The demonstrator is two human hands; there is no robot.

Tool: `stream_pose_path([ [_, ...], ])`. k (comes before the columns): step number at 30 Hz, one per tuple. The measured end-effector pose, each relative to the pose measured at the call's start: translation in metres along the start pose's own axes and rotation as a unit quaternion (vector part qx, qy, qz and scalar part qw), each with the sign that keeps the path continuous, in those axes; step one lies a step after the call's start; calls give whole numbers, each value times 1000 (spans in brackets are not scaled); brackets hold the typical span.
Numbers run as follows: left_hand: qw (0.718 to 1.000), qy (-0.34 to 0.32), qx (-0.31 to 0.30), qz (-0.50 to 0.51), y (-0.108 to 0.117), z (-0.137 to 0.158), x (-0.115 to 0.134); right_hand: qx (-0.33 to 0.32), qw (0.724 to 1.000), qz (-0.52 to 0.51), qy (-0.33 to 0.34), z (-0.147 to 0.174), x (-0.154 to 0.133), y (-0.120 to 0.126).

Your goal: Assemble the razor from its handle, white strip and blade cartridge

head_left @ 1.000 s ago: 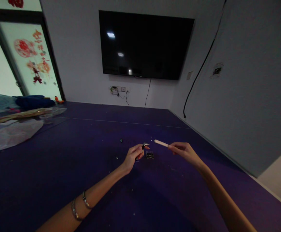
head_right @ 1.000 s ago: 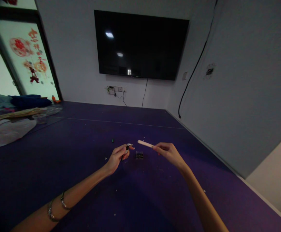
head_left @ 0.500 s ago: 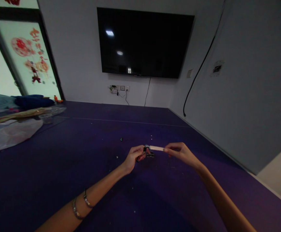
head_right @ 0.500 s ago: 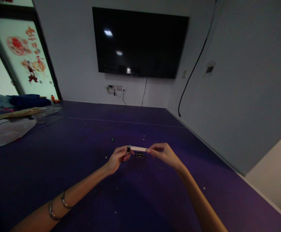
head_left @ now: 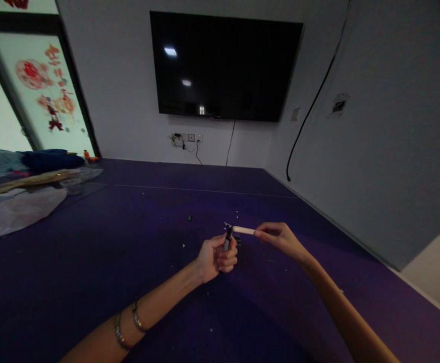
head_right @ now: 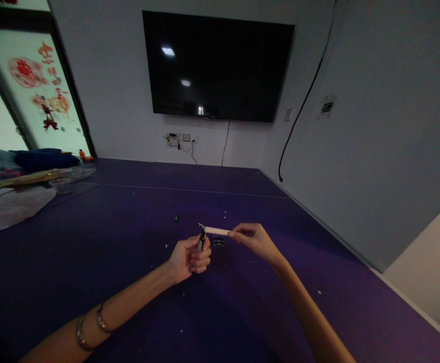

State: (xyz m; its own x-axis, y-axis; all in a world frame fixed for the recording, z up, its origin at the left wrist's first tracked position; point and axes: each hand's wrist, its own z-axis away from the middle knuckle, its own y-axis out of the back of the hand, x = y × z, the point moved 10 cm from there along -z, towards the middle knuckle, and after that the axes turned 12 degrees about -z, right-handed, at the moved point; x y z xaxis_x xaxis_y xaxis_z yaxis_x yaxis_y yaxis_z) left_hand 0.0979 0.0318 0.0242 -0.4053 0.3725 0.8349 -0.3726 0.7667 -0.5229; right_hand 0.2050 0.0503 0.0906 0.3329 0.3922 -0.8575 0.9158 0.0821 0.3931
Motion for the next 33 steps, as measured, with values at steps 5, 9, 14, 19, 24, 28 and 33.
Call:
stream_pose_path([
  [5,998,25,-26,45,-9,2,-2,13,1000,10,0,0,-2,4],
  [9,996,55,-46,59,-16,5,-7,2,1000,6,13,0,-6,-1],
  [14,995,57,-55,56,-16,5,-7,4,1000,9,7,0,2,2],
  [19,998,39,-38,28,-12,3,-2,4,1000,9,14,0,-3,-1],
  [24,1000,16,-19,-13,-9,3,4,24,1000,7,-5,0,8,6],
  [28,994,-43,23,-98,7,0,16,46,999,9,-14,1,5,17],
  [33,963,-105,86,-231,23,1,35,44,995,82,33,8,-34,23],
])
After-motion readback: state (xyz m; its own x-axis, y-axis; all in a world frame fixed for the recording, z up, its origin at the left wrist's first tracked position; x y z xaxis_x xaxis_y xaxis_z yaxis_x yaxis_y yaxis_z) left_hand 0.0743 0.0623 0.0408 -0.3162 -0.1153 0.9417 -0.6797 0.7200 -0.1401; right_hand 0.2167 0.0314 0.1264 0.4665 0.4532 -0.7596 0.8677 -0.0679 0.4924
